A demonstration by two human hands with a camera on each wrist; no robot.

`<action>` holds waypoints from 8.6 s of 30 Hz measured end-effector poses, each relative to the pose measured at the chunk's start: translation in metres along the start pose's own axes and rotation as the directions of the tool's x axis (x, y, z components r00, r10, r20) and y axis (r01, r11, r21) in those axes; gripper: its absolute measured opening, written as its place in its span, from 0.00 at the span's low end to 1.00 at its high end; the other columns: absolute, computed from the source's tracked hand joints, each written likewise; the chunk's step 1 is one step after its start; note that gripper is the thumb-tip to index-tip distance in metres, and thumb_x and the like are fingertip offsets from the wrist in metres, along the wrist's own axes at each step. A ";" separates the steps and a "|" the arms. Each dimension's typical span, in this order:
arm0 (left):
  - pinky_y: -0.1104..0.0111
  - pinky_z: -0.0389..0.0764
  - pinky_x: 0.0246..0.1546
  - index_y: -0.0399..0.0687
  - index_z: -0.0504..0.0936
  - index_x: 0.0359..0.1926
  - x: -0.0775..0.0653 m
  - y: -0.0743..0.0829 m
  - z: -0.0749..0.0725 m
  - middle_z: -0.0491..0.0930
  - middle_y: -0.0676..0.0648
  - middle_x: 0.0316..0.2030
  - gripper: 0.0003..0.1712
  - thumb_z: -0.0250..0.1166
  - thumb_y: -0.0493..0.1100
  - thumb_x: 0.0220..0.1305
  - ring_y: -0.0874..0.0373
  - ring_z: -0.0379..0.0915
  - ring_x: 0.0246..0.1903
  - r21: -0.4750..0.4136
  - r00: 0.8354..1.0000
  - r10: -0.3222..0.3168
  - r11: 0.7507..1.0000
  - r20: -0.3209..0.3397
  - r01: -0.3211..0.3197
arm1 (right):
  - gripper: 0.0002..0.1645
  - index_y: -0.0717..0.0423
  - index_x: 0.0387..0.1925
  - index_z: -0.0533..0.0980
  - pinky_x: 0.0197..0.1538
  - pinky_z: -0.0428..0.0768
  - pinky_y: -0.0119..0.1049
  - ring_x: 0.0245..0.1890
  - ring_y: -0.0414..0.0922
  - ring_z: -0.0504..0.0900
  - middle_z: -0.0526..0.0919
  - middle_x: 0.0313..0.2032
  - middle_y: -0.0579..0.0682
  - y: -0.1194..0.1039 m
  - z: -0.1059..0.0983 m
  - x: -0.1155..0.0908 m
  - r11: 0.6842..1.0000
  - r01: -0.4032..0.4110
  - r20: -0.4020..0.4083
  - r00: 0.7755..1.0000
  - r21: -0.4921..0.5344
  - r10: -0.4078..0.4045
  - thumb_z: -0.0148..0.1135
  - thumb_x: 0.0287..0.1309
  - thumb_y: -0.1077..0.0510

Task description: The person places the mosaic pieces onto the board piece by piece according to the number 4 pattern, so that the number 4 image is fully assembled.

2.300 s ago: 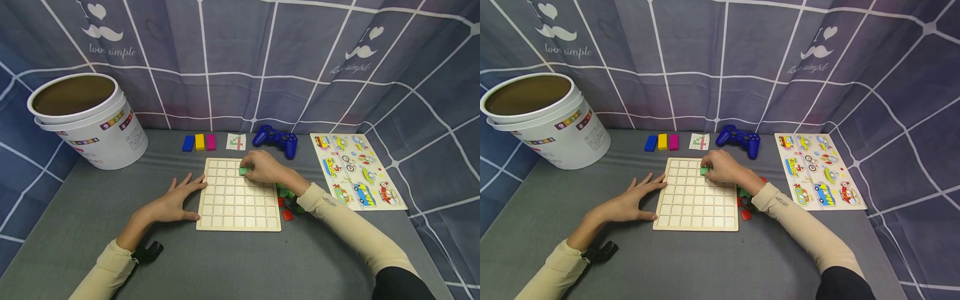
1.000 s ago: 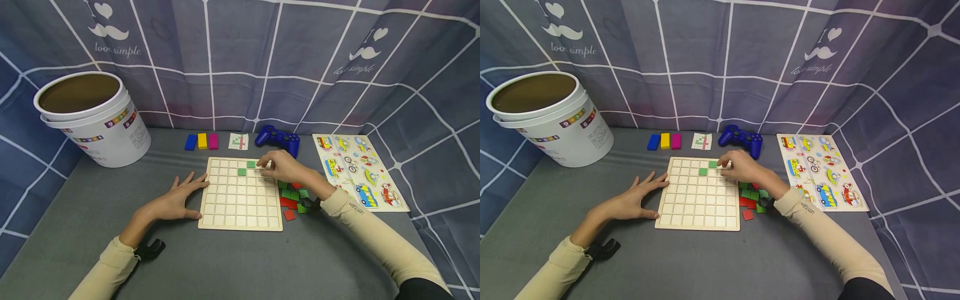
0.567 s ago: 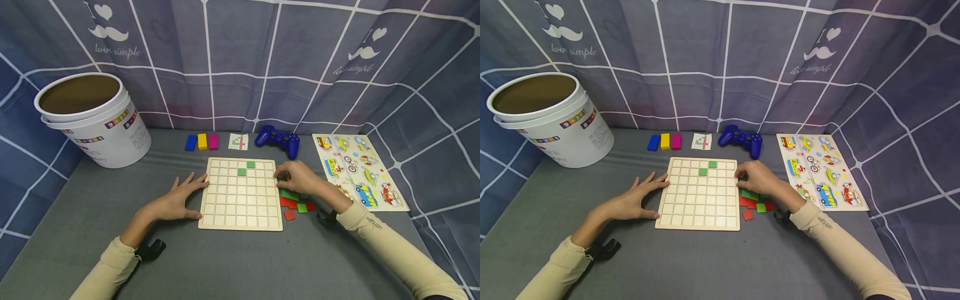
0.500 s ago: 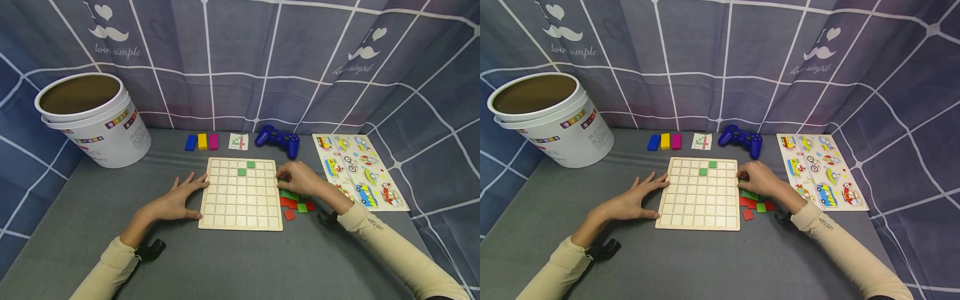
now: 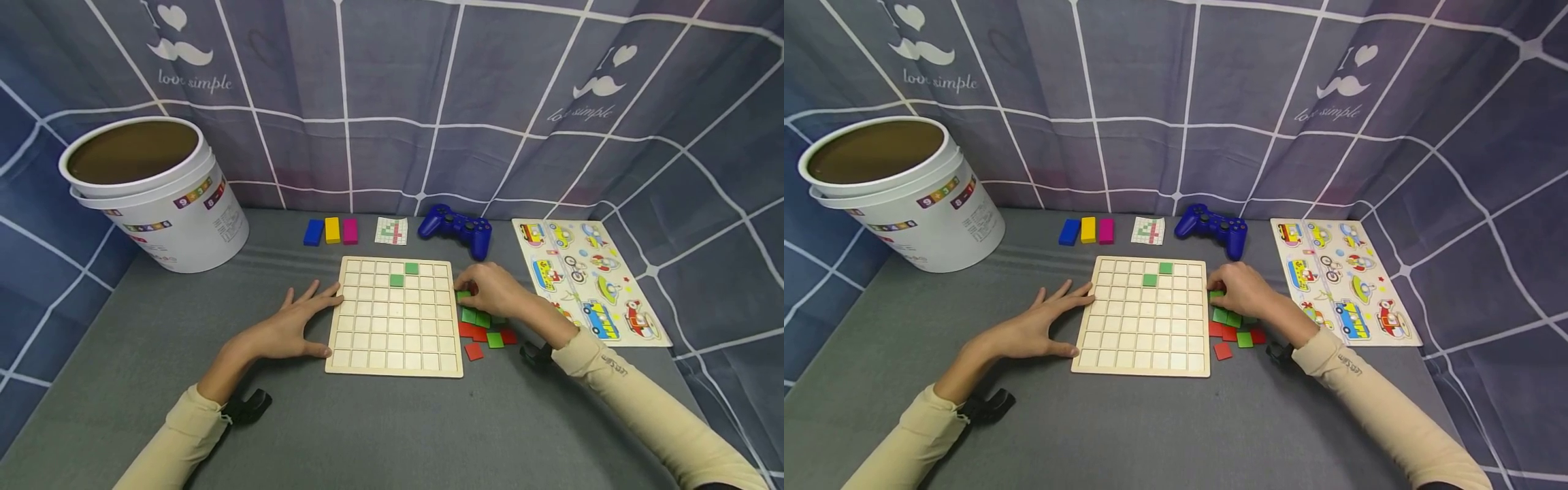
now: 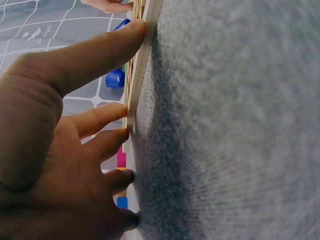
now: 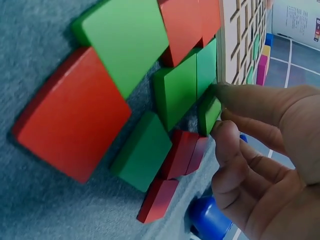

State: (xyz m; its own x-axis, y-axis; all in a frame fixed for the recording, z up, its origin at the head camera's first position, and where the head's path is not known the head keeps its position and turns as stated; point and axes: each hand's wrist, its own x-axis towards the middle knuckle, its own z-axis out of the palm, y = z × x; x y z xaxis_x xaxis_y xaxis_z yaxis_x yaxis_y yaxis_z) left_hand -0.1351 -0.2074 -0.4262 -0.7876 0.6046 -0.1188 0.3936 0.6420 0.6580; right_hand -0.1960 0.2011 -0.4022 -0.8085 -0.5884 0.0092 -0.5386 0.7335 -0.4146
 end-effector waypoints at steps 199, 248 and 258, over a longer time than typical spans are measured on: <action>0.31 0.24 0.63 0.49 0.60 0.76 0.000 0.001 -0.001 0.43 0.47 0.79 0.56 0.80 0.48 0.50 0.37 0.27 0.76 -0.002 1.000 0.009 1.000 0.007 -0.009 | 0.20 0.48 0.41 0.82 0.27 0.68 0.34 0.22 0.37 0.68 0.74 0.30 0.47 -0.024 0.014 -0.020 0.987 0.114 -0.087 0.991 0.113 -0.104 0.69 0.41 0.62; 0.30 0.25 0.63 0.49 0.61 0.76 0.000 0.001 -0.001 0.43 0.47 0.79 0.55 0.80 0.49 0.51 0.35 0.27 0.75 0.002 1.000 0.006 1.000 0.009 -0.006 | 0.19 0.50 0.45 0.85 0.42 0.76 0.34 0.38 0.40 0.77 0.81 0.38 0.43 -0.106 0.066 0.080 0.980 0.172 0.045 0.983 0.096 -0.177 0.69 0.48 0.62; 0.30 0.25 0.63 0.49 0.61 0.76 0.000 0.001 -0.001 0.43 0.47 0.79 0.54 0.79 0.50 0.51 0.35 0.27 0.75 0.003 1.000 0.006 1.000 0.009 -0.006 | 0.17 0.54 0.45 0.85 0.42 0.78 0.35 0.39 0.42 0.80 0.84 0.38 0.46 -0.111 0.053 0.089 0.980 0.161 0.116 0.978 0.116 -0.175 0.74 0.49 0.61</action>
State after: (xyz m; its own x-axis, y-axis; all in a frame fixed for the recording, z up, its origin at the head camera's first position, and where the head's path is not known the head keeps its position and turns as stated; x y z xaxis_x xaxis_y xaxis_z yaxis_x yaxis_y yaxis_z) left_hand -0.1353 -0.2070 -0.4251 -0.7809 0.6127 -0.1217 0.3999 0.6400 0.6561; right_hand -0.1953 0.0497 -0.4036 -0.6689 -0.7430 -0.0238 -0.6309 0.5844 -0.5104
